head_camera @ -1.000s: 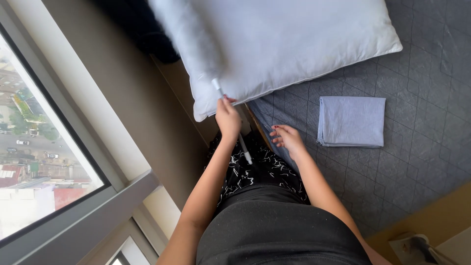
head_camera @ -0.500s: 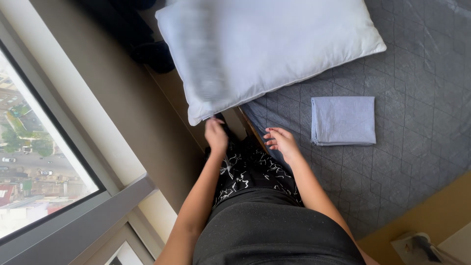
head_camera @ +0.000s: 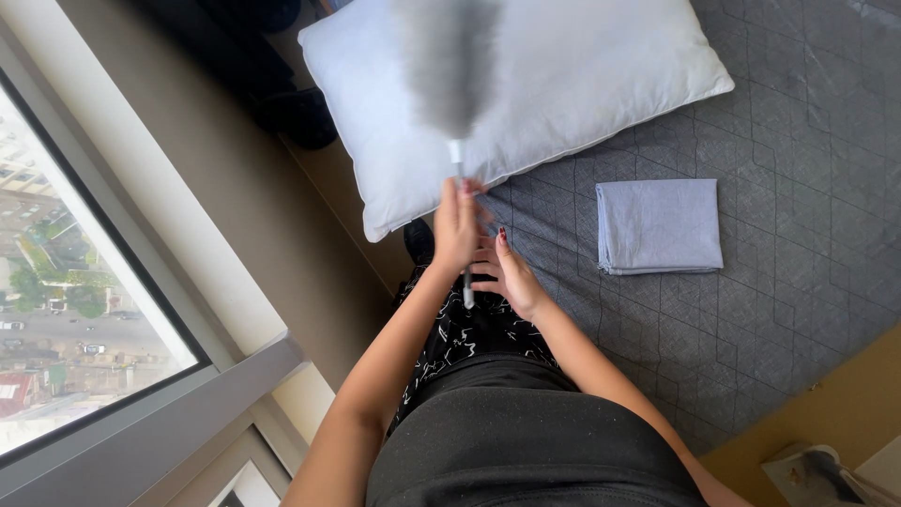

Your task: Fold a grey pillowcase and then use a feather duster to clean a white pillow on a bed.

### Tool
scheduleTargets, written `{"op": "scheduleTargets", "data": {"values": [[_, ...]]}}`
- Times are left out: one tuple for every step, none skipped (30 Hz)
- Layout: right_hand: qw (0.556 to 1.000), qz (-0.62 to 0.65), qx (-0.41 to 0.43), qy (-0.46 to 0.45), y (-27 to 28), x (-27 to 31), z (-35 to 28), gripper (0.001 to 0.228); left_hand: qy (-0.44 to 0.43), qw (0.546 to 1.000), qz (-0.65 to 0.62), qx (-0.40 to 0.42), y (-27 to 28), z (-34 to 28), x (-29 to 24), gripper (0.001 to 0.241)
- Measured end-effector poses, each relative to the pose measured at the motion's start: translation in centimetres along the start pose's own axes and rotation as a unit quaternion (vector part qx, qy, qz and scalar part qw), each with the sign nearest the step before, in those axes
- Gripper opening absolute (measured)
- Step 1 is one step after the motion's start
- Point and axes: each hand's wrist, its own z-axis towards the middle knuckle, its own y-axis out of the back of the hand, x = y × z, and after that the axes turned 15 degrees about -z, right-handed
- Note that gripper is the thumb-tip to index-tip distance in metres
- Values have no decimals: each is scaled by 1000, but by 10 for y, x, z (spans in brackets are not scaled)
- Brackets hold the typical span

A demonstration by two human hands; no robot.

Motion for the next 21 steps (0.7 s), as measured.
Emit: {"op": "scheduleTargets", "data": {"values": [[998, 27, -22, 47, -2, -4, 3, 57, -4, 999, 17, 50, -14, 4, -6, 28], [993, 55, -42, 94, -4, -9, 6, 53, -8, 994, 34, 100, -27, 7, -12, 32], [993, 55, -42, 95, -1, -12, 7, 53, -8, 994, 35, 101, -31, 12, -4, 32], [986, 37, -79, 140, 4, -14, 7, 47, -60, 983, 41, 171, -36, 18, 5, 28], [976, 17, -117, 184, 9, -16, 8, 43, -109, 963, 46, 242, -41, 25, 14, 25], [975, 17, -119, 185, 10, -15, 4, 43, -109, 963, 45, 244, -43, 28, 18, 25], [970, 17, -151, 190, 11, -15, 0, 41, -88, 951, 29, 295, -46, 31, 22, 26], [963, 19, -185, 193, 12, -15, -5, 41, -65, 936, 13, 346, -48, 34, 27, 31], [963, 19, -189, 194, 14, -17, -5, 41, -65, 935, 11, 349, -48, 34, 18, 31], [960, 31, -215, 178, 18, -18, -4, 34, -27, 930, 36, 364, -49, 36, 10, 32], [956, 44, -241, 163, 21, -18, -3, 28, 10, 923, 61, 379, -50, 37, 1, 33], [955, 43, -243, 164, 23, -17, 0, 28, 8, 923, 59, 381, -49, 37, -5, 33], [942, -16, -284, 179, 26, -16, 4, 30, 42, 929, 56, 364, -48, 38, -11, 36], [925, -74, -321, 191, 27, -16, 8, 32, 77, 934, 54, 346, -45, 37, -18, 38], [924, -74, -322, 191, 26, -16, 12, 32, 77, 933, 54, 347, -39, 41, -13, 38], [908, -137, -332, 216, 25, -14, 17, 28, 83, 938, 62, 331, -32, 46, -10, 45], [887, -199, -339, 240, 24, -12, 23, 25, 90, 942, 71, 314, -24, 52, -7, 51], [887, -200, -339, 240, 23, -8, 28, 25, 90, 943, 70, 314, -14, 59, -5, 51], [892, -212, -319, 241, 22, -4, 33, 22, 69, 946, 71, 309, -3, 66, -3, 47], [896, -225, -300, 239, 21, -1, 36, 20, 51, 949, 71, 304, 8, 70, 0, 42], [896, -225, -299, 237, 25, -5, 40, 20, 53, 949, 70, 303, 14, 75, -4, 42]]}}
